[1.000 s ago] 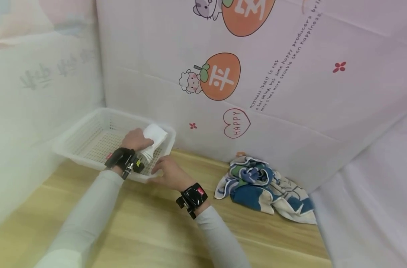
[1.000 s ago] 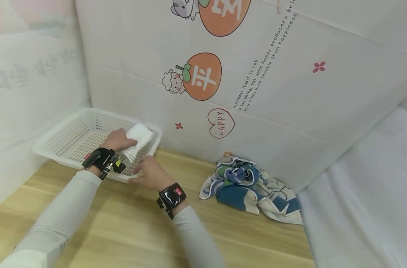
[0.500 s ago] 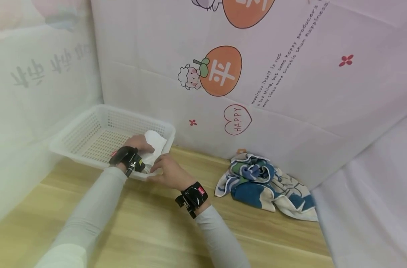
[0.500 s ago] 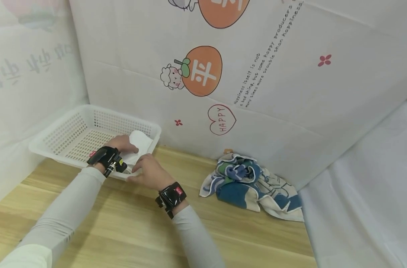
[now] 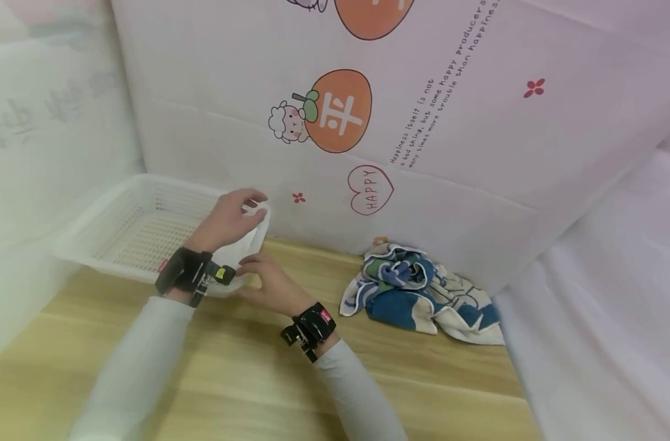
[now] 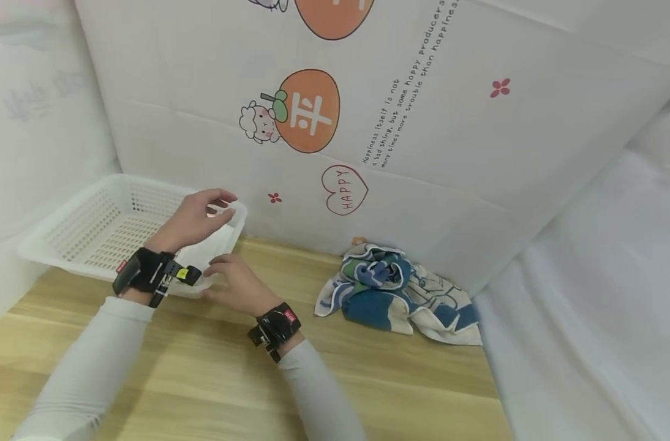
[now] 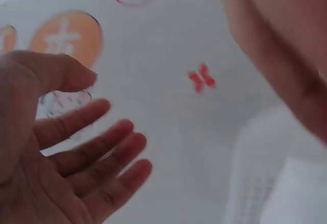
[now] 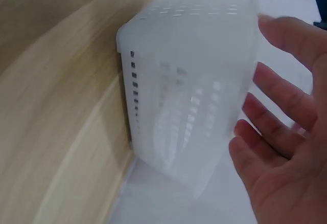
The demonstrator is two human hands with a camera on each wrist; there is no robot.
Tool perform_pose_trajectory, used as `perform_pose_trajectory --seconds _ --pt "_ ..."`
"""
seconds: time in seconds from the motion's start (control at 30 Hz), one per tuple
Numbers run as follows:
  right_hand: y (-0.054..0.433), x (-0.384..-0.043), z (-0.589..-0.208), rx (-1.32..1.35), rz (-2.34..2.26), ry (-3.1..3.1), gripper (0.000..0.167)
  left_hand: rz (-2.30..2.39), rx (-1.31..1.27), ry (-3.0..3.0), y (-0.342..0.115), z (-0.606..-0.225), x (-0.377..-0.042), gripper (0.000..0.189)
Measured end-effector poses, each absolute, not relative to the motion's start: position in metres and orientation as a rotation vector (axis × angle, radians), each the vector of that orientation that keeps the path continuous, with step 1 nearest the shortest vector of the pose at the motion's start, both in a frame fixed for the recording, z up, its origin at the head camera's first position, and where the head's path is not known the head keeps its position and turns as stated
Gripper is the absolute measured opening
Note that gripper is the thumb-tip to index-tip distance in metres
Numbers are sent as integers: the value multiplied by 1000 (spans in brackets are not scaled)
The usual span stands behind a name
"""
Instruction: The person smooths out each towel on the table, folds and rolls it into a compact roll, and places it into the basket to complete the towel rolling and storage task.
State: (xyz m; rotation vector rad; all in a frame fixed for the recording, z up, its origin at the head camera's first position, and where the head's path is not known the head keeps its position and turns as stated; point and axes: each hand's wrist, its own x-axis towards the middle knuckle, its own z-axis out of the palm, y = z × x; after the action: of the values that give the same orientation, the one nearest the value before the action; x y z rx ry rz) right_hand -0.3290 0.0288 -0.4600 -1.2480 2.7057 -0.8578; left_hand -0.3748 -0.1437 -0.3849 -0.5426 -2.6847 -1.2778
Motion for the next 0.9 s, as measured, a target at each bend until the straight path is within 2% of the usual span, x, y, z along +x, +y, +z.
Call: perform_pose_trajectory --seconds 0.13,0.3,0.47,0.6,0.73,0.9 --pt "63 -323 -468 -1150 -966 2751 30 -1346 -691 -2460 -114 -392 -353 33" --pt "126 -316 -478 -962 -1074 2844 30 -1441 -772 -2355 -82 -428 -326 29" --pt "201 -313 -500 -739 -1045 3077 33 -1536 -714 -2471 -71 -466 -304 27" --pt "247 -310 -517 -451 -927 3238 39 -1539 -677 -2571 -72 -487 -292 27" --pt "271 -307 -526 -272 -837 3234 47 -1581 -691 -2608 -68 -502 -285 28" --pt "271 -308 -529 -215 -592 3286 59 -1631 -731 -2625 -55 -518 -277 28"
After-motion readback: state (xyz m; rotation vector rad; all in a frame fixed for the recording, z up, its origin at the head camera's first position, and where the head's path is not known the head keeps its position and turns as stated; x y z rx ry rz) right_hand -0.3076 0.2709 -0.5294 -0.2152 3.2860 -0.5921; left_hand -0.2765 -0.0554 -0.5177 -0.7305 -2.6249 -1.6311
